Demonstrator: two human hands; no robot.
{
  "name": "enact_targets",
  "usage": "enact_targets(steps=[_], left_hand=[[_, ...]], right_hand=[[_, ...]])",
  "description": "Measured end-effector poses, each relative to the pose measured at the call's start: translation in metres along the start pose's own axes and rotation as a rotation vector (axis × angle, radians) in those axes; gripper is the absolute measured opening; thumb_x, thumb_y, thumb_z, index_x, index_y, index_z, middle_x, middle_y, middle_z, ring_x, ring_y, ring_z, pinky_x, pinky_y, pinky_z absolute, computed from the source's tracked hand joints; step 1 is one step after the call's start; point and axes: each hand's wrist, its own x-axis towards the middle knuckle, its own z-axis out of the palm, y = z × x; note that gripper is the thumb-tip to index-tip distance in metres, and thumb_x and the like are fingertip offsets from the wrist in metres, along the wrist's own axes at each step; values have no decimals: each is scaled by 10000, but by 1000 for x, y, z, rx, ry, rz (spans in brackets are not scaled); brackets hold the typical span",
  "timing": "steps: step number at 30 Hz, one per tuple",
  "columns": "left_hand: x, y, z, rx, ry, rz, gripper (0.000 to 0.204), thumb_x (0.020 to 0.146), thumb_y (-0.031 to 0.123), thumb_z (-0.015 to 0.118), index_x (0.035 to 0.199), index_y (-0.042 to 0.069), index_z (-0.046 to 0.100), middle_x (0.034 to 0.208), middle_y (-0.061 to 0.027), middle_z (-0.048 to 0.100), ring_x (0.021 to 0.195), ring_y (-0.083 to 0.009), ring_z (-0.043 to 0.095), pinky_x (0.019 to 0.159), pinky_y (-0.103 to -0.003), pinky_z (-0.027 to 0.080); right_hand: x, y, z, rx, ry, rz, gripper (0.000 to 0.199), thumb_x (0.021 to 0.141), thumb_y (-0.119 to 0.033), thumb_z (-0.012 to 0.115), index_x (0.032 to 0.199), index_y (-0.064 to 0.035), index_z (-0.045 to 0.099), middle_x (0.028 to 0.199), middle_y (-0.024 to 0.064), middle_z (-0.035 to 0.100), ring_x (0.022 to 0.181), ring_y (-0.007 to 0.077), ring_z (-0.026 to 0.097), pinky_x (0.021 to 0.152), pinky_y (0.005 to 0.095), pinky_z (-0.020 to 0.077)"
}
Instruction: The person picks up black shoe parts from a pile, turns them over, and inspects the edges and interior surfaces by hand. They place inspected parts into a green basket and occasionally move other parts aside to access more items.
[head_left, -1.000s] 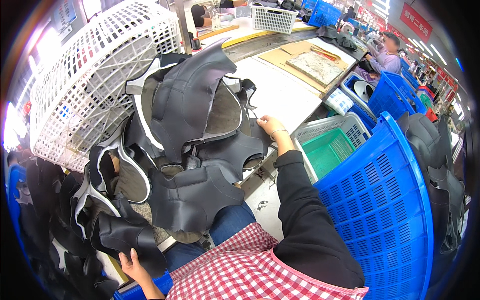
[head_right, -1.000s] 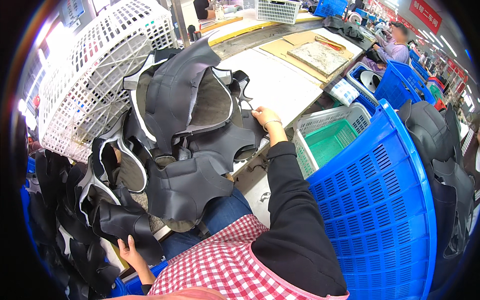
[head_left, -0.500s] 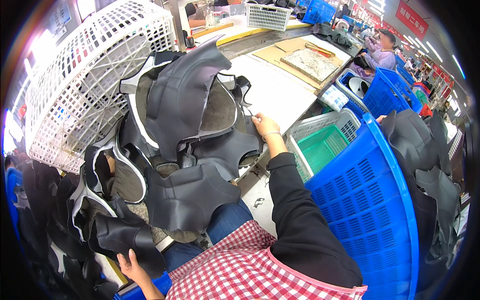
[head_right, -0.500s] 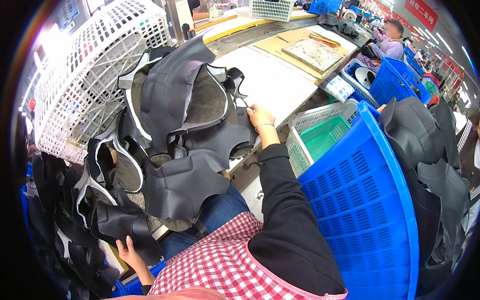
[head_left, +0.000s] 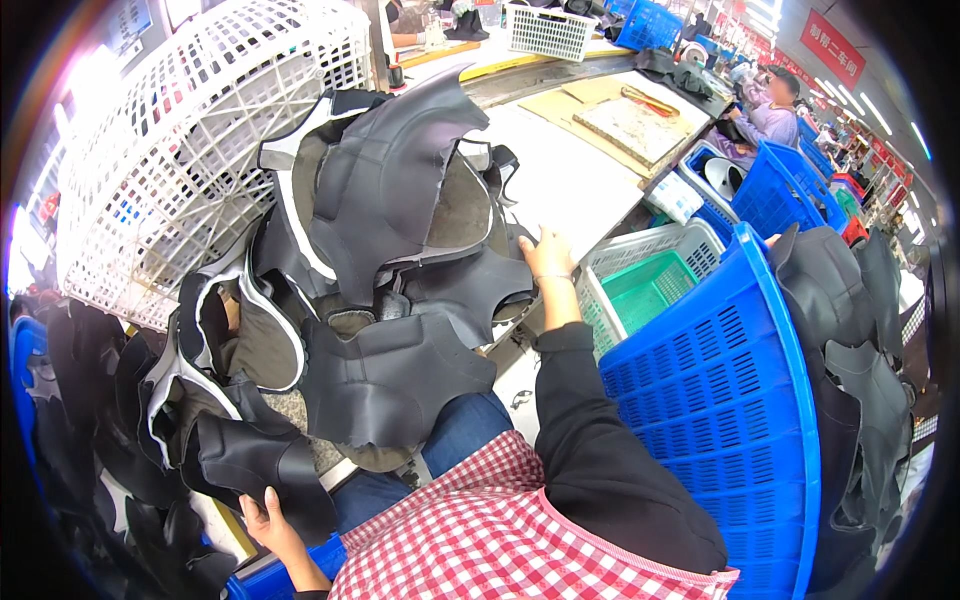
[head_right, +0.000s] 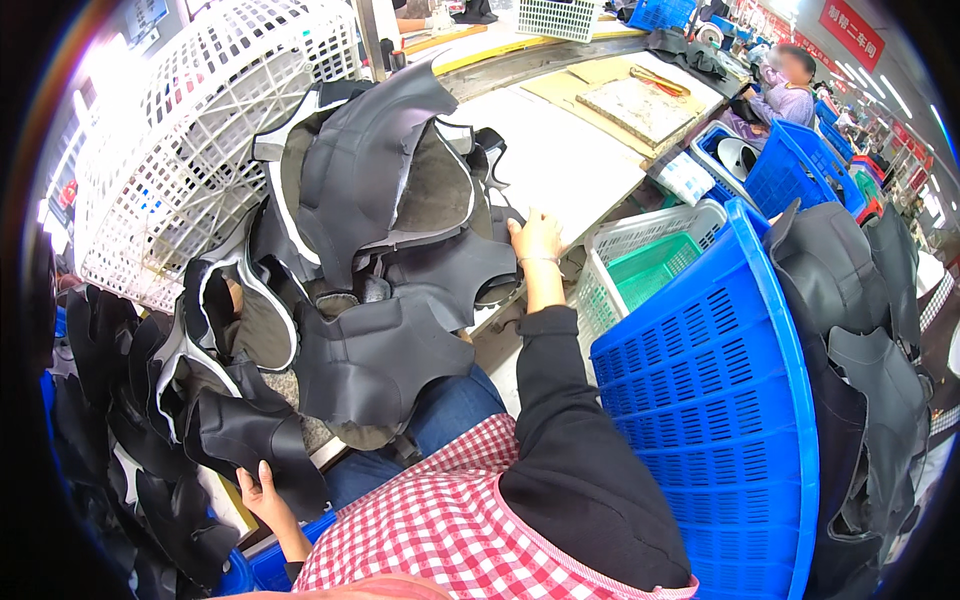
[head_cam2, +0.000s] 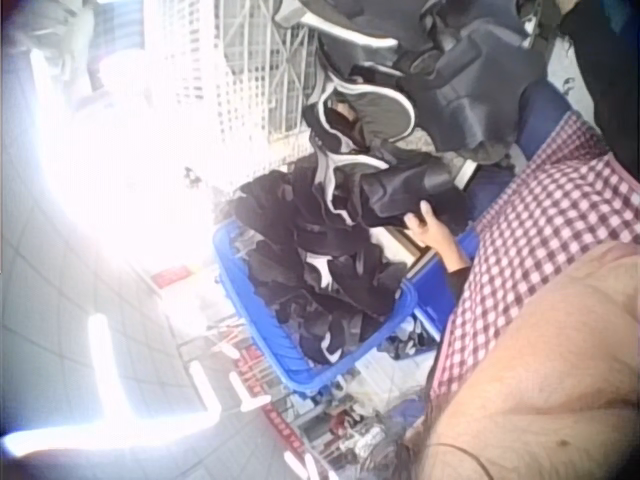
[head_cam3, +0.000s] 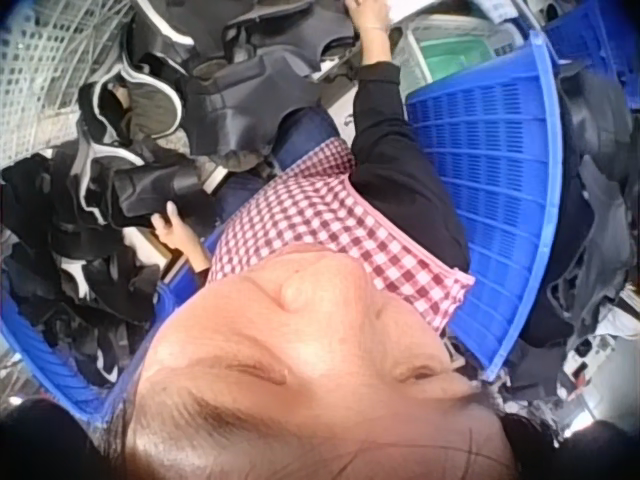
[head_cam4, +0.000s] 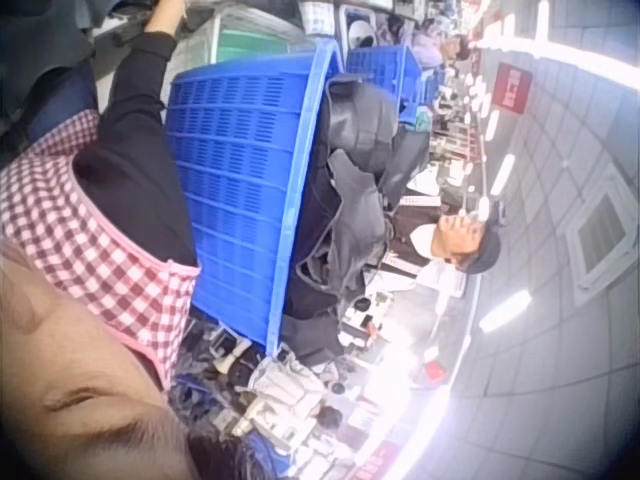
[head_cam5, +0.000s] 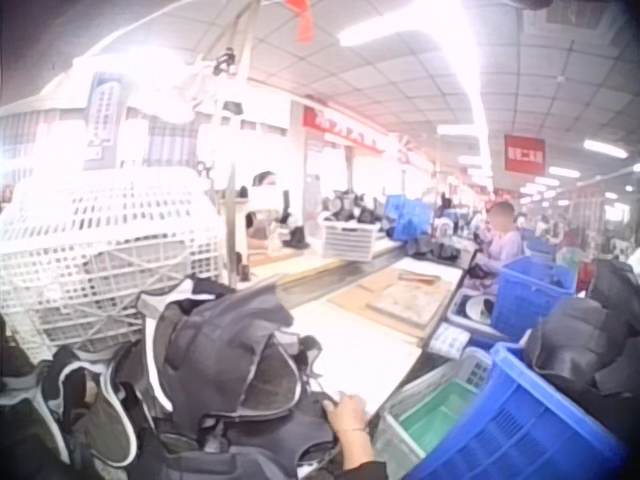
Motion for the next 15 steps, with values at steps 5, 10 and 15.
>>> enact_targets(steps=[5, 10, 15], left_hand=[[1, -3, -1, -6, -11, -6, 179, 990, 83, 683, 1067, -71, 635, 1034, -69, 612, 950, -175, 566, 890, -282, 453], [5, -7, -4, 45, -37, 11, 200, 1000, 107, 680, 1071, -75, 637, 1021, -75, 619, 946, -182, 561, 891, -283, 449], [6, -13, -4, 55, -4, 26, 226, 1001, 129, 688, 1081, -77, 641, 1067, -90, 635, 952, -192, 563, 901, -299, 453]], right_hand=[[-54, 25, -5, 263, 112, 66, 632, 939, -527, 663, 1412, -120, 564, 1394, 165, 569, 1324, 358, 511, 1064, 594, 401], [-84, 66, 24, 508, 328, 181, 604, 1019, -470, 582, 1432, -37, 502, 1404, 217, 546, 1296, 386, 533, 1074, 474, 429], [-110, 98, 87, 1042, 434, 512, 569, 1064, -418, 543, 1356, 69, 508, 1327, 235, 577, 1211, 306, 576, 1053, 401, 447]])
